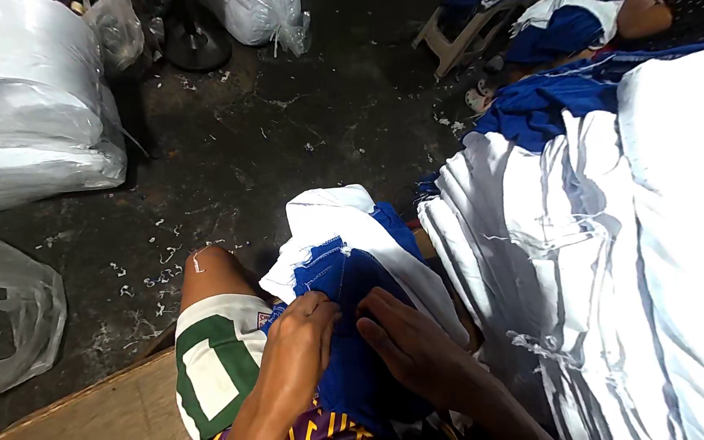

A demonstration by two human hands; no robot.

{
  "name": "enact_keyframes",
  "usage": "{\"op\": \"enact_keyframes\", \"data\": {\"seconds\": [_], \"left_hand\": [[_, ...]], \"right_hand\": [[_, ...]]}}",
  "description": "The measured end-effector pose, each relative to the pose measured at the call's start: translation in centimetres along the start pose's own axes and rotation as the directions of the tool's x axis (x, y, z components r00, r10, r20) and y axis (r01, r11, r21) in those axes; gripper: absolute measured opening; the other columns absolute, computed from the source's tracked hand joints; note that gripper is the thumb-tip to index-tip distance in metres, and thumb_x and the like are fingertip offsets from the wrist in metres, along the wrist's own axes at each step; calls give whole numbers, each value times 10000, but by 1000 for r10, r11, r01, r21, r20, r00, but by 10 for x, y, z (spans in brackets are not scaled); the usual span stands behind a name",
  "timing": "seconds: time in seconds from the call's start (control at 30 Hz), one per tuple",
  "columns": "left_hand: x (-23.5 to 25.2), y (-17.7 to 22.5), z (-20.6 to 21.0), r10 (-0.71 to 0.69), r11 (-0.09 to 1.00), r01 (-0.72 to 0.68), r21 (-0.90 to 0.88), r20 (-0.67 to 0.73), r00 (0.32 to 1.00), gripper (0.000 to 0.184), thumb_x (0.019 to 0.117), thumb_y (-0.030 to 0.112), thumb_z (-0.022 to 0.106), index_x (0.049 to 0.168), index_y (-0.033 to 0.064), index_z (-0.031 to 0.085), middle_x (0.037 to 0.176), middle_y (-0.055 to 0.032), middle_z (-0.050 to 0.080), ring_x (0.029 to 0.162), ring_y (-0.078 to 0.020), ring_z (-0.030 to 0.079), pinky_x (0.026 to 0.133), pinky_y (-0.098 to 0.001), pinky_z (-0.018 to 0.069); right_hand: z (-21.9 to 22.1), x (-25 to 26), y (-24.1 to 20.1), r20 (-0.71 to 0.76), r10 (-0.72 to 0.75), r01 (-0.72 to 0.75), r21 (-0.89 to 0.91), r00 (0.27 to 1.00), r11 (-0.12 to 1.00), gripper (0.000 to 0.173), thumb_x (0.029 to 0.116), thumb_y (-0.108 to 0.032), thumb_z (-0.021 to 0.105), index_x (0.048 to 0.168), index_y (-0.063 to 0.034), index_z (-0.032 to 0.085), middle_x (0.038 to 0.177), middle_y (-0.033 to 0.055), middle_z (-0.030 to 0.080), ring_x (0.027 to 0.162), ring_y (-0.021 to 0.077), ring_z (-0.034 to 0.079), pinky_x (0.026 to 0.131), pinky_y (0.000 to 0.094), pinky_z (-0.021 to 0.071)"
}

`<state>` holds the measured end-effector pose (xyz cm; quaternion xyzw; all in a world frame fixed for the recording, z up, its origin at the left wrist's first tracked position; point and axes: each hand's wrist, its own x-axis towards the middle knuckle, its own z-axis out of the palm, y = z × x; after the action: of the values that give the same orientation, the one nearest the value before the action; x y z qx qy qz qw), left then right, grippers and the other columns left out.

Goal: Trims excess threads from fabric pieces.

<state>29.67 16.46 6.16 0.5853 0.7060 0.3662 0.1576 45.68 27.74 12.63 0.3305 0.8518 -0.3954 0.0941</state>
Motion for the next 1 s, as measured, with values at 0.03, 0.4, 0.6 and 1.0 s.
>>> {"op": "enact_keyframes", "data": {"seconds": [0.03,0.4,0.6,1.0], "left_hand": [[0,-2,0,17,1000,-17,-13,-7,1000,242,1003,197,540,920,129,757,917,9,725,858,-110,712,754,-268,597],[15,-2,-12,-21,995,11,99,109,994,100,953,126,562,895,112,643,682,2,606,591,-170,643,505,-355,525],[15,1,-10,-24,989,11,145,89,996,98,950,136,561,892,109,636,673,-2,603,572,-183,641,483,-360,510],[13,-21,-31,-69,963,115,-244,193,979,248,1064,216,440,999,116,657,811,51,689,735,-80,680,685,-324,592]], "right_hand": [[1,-1,-3,-9,23,-23,-12,1000,1000,563,1092,-516,278,1130,-87,641,995,80,610,830,219,639,669,432,526],[-11,9,-19,115,211,-207,-42,971,977,459,1031,-470,531,1200,-70,678,1113,117,639,980,280,656,812,508,531],[-21,26,-44,218,367,-323,-212,904,922,417,1068,-410,513,1214,-58,683,1130,146,643,1037,309,650,867,503,512],[-10,18,-22,101,204,-202,-34,974,979,421,1051,-401,536,1149,-25,695,1069,147,663,971,305,666,834,513,537]]}}
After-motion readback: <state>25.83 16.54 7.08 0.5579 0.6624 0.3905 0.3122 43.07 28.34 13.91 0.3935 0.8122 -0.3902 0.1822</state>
